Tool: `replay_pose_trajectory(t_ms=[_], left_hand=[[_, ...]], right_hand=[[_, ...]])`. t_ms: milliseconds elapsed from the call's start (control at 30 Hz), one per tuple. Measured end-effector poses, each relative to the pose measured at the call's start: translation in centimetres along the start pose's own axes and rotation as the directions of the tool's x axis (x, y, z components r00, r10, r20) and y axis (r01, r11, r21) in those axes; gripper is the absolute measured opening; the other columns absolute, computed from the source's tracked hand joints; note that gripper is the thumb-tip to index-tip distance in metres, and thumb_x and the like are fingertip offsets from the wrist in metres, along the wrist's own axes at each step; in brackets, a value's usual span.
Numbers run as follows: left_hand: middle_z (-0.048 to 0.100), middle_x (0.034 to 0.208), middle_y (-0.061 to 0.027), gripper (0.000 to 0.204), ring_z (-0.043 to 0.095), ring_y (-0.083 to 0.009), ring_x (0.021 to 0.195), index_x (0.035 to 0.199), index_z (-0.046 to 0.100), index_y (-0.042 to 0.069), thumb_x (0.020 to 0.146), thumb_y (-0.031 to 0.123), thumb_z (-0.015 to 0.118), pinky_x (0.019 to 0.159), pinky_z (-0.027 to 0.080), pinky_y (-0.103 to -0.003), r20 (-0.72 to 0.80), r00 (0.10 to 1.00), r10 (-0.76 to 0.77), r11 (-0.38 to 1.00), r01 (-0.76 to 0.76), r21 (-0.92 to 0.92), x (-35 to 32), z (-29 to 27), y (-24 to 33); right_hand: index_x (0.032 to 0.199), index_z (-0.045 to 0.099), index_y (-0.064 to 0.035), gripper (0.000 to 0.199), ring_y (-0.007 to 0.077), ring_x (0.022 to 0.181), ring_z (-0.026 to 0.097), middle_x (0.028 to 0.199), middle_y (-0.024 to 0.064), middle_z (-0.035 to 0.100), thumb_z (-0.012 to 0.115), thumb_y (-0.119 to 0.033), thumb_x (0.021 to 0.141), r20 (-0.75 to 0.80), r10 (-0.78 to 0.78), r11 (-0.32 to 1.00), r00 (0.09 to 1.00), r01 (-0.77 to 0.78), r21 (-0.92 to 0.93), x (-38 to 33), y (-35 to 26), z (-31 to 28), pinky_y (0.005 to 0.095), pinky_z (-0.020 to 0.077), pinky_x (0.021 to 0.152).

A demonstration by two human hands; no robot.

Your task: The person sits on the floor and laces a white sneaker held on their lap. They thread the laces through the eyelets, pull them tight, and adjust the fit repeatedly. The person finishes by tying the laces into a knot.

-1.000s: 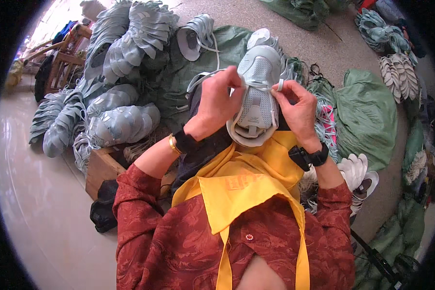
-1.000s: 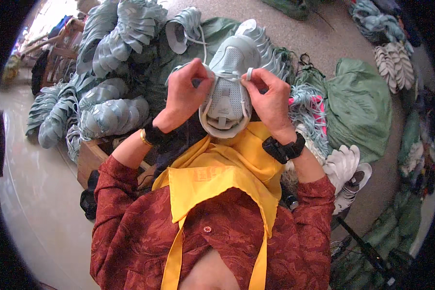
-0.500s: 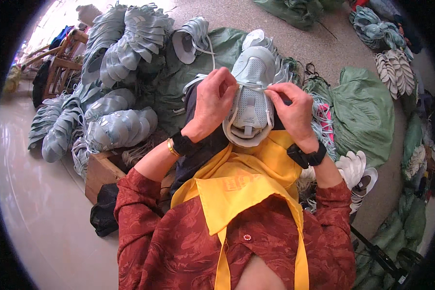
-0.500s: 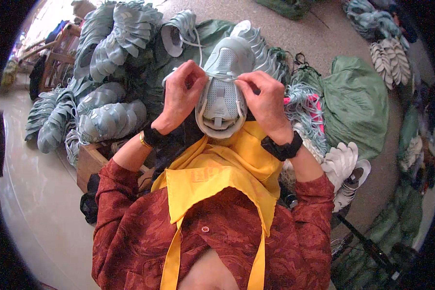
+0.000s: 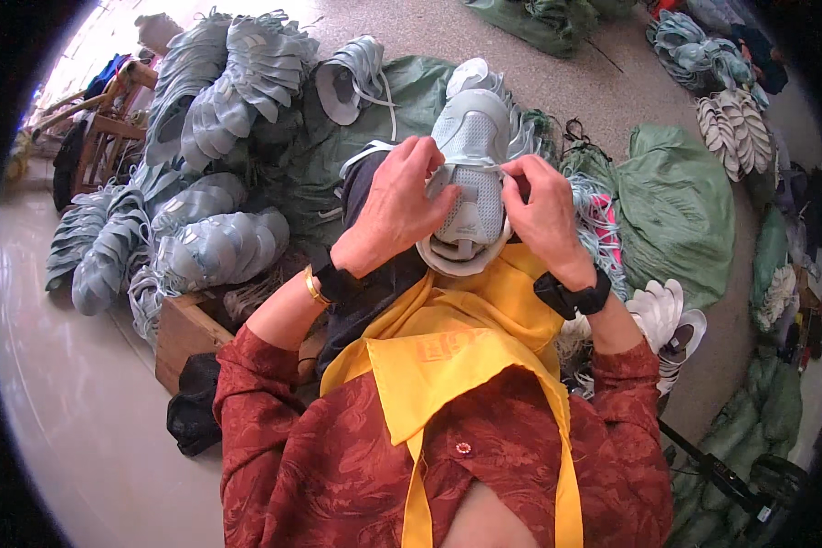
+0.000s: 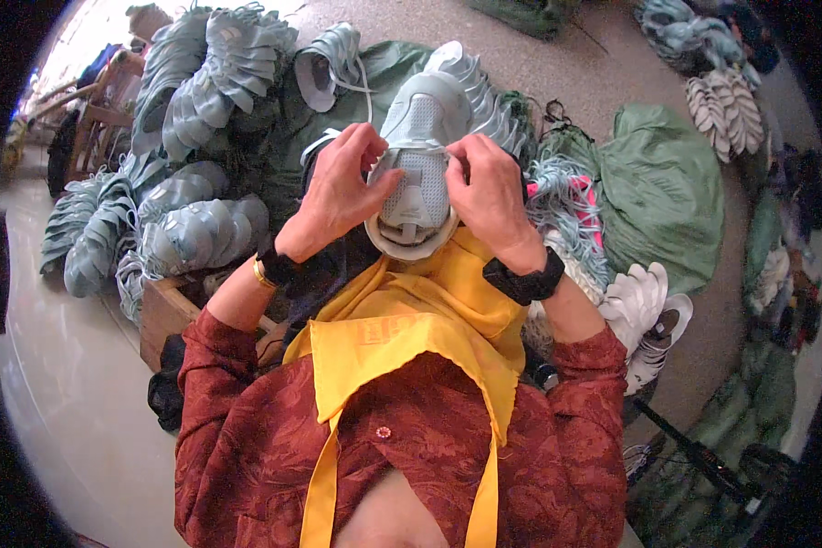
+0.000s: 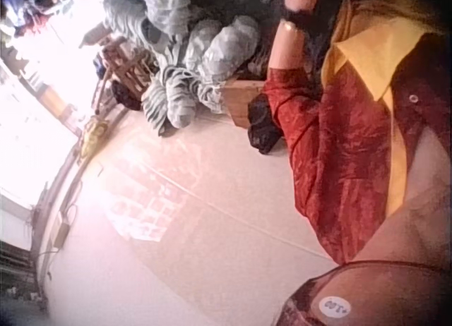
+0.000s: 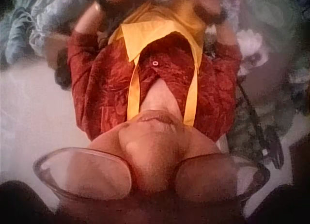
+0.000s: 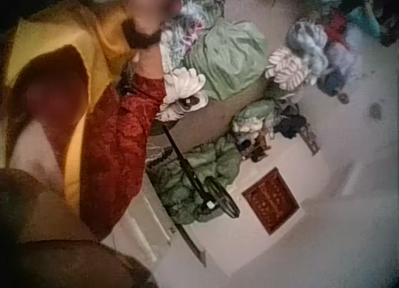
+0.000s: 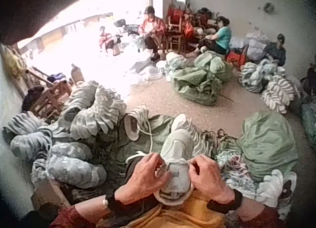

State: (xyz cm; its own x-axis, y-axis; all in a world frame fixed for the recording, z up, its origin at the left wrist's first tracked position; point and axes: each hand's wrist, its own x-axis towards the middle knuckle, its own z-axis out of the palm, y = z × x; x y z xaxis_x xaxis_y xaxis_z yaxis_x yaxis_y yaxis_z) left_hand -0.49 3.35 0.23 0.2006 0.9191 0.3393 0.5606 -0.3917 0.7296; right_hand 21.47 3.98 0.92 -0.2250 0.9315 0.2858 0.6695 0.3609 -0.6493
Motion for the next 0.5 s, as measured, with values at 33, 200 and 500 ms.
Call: replay_pose_trajectory(t_ms=[33, 200, 500], left_hand=[[0.059, 0.086, -0.0127, 0.029, 0.060, -0.0268, 0.074, 0.097, 0.057, 0.000, 0.079, 0.009, 0.077, 0.066, 0.050, -0.038, 0.004, 1.000, 0.010, 1.000, -0.010, 0.022, 0.1, -0.1, 0.0], [0.058, 0.089, -0.0176, 0.022, 0.060, -0.0365, 0.081, 0.098, 0.054, -0.001, 0.083, 0.008, 0.068, 0.072, 0.049, -0.044, 0.002, 0.999, 0.043, 0.996, -0.043, 0.083, 0.1, 0.5, -0.4], [0.057, 0.090, -0.0185, 0.015, 0.058, -0.0387, 0.088, 0.099, 0.053, -0.001, 0.087, 0.005, 0.059, 0.077, 0.048, -0.046, 0.018, 0.997, 0.081, 0.995, -0.082, 0.052, -0.1, 0.4, -0.5]], right_hand=[[0.093, 0.062, 0.0013, 0.009, 0.0386, 0.082, 0.068, 0.087, 0.0195, 0.067, 0.067, -0.002, 0.085, 0.011, 0.040, 0.998, 0.999, -0.040, 0.050, -0.1, -0.1, -0.1, 0.0445, 0.0545, 0.072], [0.095, 0.062, 0.0000, 0.010, 0.0356, 0.080, 0.068, 0.087, 0.0177, 0.067, 0.065, 0.000, 0.085, 0.026, 0.023, 0.999, 0.999, -0.024, 0.045, -0.4, -1.1, -0.7, 0.0442, 0.0542, 0.071], [0.093, 0.063, -0.0053, 0.011, 0.0309, 0.087, 0.066, 0.091, 0.0120, 0.063, 0.061, -0.002, 0.083, 0.173, -0.266, 0.874, 0.948, 0.313, -0.372, 0.1, -1.4, -0.6, 0.0419, 0.0547, 0.076]])
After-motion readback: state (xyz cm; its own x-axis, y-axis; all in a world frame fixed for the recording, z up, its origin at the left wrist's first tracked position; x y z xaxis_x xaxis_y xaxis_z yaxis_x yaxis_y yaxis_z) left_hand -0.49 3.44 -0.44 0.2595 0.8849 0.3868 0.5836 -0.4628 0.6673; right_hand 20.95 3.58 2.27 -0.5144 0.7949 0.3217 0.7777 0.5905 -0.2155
